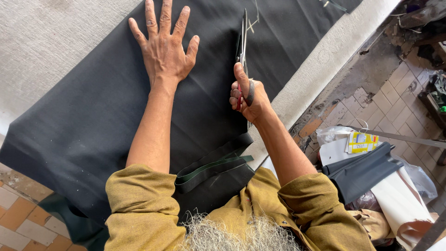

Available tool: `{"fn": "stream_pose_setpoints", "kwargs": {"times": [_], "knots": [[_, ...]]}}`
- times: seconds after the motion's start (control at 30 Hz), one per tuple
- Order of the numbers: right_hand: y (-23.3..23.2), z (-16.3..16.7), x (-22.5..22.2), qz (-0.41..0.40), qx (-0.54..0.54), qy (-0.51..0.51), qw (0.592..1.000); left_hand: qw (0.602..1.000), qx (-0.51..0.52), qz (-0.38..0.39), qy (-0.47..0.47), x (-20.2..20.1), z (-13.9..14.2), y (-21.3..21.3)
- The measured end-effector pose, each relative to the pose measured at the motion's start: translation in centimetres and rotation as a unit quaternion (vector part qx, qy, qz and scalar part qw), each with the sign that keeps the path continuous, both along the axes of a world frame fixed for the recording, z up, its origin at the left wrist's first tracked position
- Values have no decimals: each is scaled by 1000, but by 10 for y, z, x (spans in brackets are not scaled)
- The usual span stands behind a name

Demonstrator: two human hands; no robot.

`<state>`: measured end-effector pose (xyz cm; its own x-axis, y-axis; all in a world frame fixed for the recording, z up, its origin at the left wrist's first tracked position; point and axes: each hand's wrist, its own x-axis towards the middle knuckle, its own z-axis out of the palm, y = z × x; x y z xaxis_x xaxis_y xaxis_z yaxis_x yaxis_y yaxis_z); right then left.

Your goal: The person places a paper pattern on a black fabric sheet, traces its outline with chalk, and then uses scissors to cut the fabric along the marked lines. The person removes the pattern and continues cutting the fabric into the desired shape.

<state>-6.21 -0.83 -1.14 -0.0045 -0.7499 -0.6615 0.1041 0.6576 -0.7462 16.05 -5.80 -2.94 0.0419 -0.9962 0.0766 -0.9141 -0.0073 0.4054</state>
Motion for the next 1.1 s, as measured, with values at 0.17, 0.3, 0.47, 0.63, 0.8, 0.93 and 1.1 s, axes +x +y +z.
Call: {"fn": "stream_pose_setpoints", "kwargs": {"times": [0.17,0.3,0.47,0.63,0.8,0.93,1.1], "knots": [[0,-1,1,-2,-12,9,1000,1000,2,0,-1,0,2,0],[0,0,1,2,-13,10,1000,1000,4,0,0,-1,2,0],[-8,5,-4,22,-2,9,1000,1000,5,0,-2,-1,0,0],[-22,6,-8,13,5,-7,1000,1000,3,-2,-5,-1,-2,0],[-21,4,-8,15,8,2,1000,1000,-2,-1,-2,0,-4,0],[-28,7,-10,19,16,14,1000,1000,-14,-2,-2,1,-5,-1],[-54,11,-18,22,18,-5,1000,1000,-18,-3,-3,1,-6,0]]}}
